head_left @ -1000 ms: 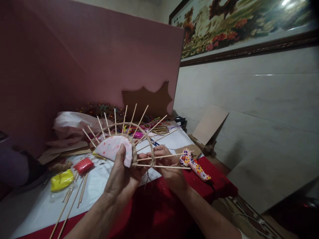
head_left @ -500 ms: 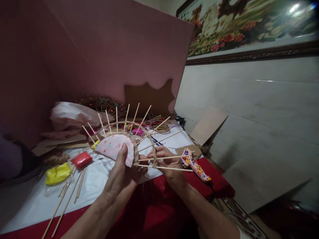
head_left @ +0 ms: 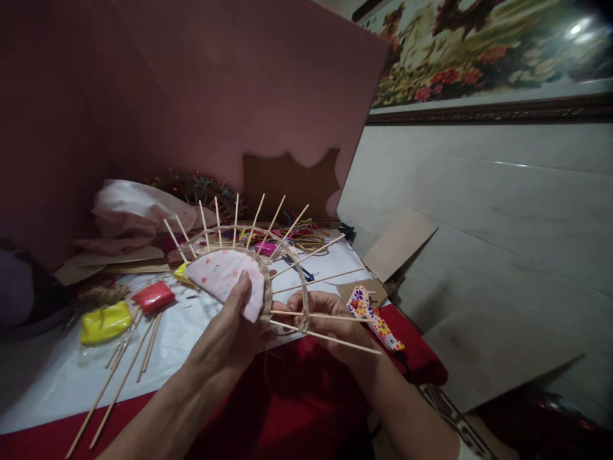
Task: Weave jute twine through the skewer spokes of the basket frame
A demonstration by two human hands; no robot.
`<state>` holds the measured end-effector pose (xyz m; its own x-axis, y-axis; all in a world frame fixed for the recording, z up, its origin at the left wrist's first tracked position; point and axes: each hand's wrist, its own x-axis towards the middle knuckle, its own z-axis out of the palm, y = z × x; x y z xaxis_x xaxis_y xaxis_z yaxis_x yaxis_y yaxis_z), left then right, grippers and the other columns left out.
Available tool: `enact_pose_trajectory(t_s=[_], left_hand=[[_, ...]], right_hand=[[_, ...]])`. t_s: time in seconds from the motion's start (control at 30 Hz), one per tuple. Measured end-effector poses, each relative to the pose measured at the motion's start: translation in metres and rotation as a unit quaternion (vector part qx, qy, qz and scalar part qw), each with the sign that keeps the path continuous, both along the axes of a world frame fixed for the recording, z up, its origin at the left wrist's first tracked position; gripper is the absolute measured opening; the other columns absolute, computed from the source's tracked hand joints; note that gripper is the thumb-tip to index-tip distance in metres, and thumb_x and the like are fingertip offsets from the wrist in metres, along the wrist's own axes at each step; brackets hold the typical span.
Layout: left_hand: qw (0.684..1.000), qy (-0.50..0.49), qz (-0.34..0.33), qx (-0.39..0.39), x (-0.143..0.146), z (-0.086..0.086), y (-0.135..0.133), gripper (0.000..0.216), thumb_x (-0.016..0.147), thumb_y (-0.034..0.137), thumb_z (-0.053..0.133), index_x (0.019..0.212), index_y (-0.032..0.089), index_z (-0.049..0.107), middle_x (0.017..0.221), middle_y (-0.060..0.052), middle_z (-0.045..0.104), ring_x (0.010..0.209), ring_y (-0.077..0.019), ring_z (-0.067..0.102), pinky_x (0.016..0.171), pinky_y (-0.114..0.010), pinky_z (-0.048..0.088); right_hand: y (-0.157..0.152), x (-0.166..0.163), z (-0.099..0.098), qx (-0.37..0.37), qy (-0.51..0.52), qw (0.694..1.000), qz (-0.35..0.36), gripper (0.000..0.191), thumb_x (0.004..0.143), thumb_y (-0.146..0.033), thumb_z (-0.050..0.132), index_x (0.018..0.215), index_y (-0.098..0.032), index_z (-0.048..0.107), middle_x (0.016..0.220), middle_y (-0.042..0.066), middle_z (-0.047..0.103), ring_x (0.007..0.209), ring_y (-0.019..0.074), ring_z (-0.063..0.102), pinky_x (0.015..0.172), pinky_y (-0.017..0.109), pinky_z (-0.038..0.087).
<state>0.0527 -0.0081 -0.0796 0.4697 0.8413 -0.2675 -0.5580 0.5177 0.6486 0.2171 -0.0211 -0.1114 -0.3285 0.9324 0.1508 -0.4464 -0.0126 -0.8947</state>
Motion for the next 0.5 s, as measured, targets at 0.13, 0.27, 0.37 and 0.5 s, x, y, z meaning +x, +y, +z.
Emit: enact_pose_trajectory(t_s=[0.13, 0.27, 0.37, 0.5], left_hand=[[0.999, -0.004, -0.042, 0.007, -0.002, 0.002, -0.001, 0.032, 0.086, 0.045, 0.043, 0.090, 0.018, 0.058, 0.066, -0.006, 0.065, 0.058, -0.0192, 0.063, 0.065, -0.037, 0.050], [0.997, 0.007, -0.070, 0.012, -0.004, 0.006, -0.003, 0.035, 0.087, 0.046, 0.040, 0.087, 0.016, 0.058, 0.076, -0.010, 0.067, 0.066, -0.0220, 0.065, 0.061, -0.035, 0.050], [0.997, -0.001, -0.083, 0.007, -0.005, 0.010, -0.004, 0.037, 0.085, 0.048, 0.041, 0.088, 0.016, 0.058, 0.080, -0.012, 0.068, 0.067, -0.0228, 0.066, 0.063, -0.038, 0.052], [0.996, -0.017, -0.083, 0.005, -0.006, 0.012, -0.005, 0.038, 0.084, 0.049, 0.041, 0.085, 0.015, 0.057, 0.079, -0.012, 0.069, 0.071, -0.0246, 0.067, 0.072, -0.046, 0.052]], right_hand=[[0.000, 0.003, 0.001, -0.034, 0.047, 0.997, 0.048, 0.025, 0.058, -0.023, 0.078, 0.075, -0.016, 0.062, 0.081, 0.002, 0.061, 0.068, 0.0136, 0.059, 0.064, 0.027, 0.048], [0.001, 0.007, -0.001, -0.041, 0.070, 0.996, 0.041, 0.020, 0.059, -0.020, 0.076, 0.071, -0.015, 0.060, 0.065, -0.001, 0.058, 0.052, 0.0070, 0.050, 0.045, 0.016, 0.037], [0.001, 0.009, -0.002, -0.050, 0.074, 0.995, 0.039, 0.019, 0.058, -0.019, 0.075, 0.067, -0.014, 0.059, 0.056, -0.003, 0.055, 0.043, 0.0037, 0.043, 0.039, 0.014, 0.030], [-0.002, 0.012, -0.004, -0.077, 0.055, 0.995, 0.037, 0.029, 0.052, -0.023, 0.078, 0.072, -0.014, 0.060, 0.063, -0.001, 0.060, 0.052, 0.0071, 0.051, 0.047, 0.017, 0.038]])
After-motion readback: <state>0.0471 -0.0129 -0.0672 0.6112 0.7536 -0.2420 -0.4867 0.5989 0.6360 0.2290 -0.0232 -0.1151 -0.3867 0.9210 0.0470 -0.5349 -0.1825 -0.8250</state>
